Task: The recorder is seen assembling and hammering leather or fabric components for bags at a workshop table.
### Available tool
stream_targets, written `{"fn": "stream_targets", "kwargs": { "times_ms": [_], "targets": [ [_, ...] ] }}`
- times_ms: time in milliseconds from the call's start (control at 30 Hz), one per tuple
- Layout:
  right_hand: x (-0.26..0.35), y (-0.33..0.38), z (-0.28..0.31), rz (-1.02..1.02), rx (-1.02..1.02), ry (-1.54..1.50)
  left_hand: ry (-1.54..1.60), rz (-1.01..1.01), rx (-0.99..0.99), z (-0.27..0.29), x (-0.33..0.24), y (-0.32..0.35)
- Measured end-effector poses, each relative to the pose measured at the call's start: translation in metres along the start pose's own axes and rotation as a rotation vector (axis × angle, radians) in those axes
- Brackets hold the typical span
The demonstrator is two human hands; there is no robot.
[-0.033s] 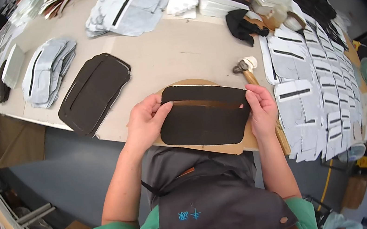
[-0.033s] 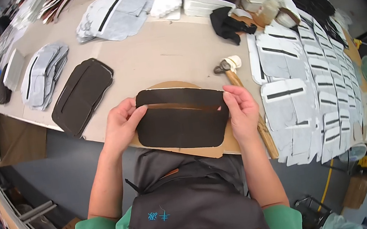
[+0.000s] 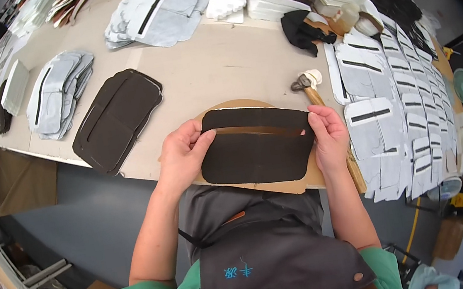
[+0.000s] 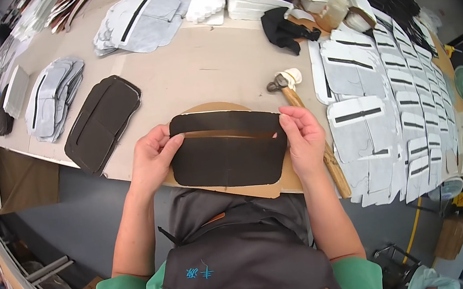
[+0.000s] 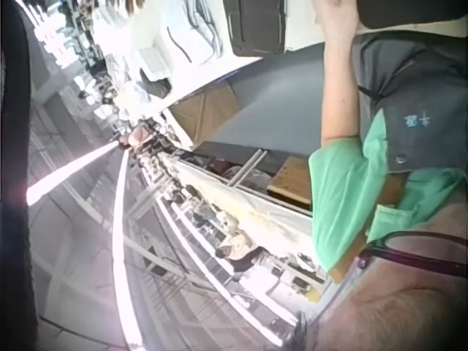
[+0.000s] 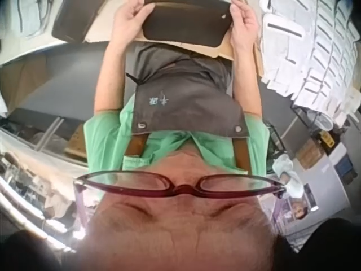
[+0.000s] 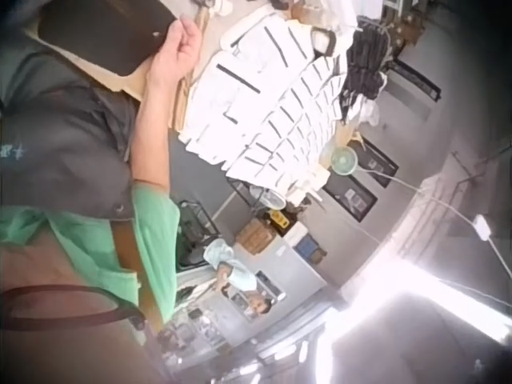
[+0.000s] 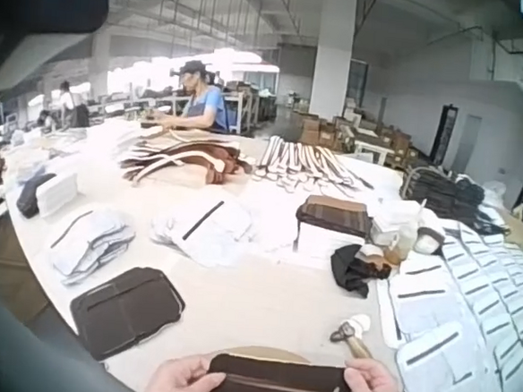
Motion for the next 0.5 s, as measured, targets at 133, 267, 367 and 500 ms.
{"fn": "stream_targets", "kwargs": {
  "times_ms": [133,267,367,500],
  "targets": [
    [0.003,0.001,0.002,0.021,-0.042,-0.046,-0.046,-0.022,0.074,0.000,0.003,-0.001],
    [0.004,0.002,0.003,-0.007,-0.036,-0.114,-0.095,-0.045,0.111,0.009,0.014,-0.003],
    [0.002,0.001,0.004,-0.006,-0.045,-0.125,-0.184,-0.032,0.124,0.010,0.020,-0.004],
    [0.000,0.001,0.003,-0.004,0.008,-0.112,-0.223,-0.052,0.057,0.005,0.003,0.006]
  ]
}}
Point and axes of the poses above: each hand's wrist, its own y-axis away from the middle knuckle, its own z-axis out of the back of the hand, x = y × z, the point moved 4 cm from there along -y, towards the middle knuckle, and after that the axes turned 7 degrees about -y, right-handed, at the moved point
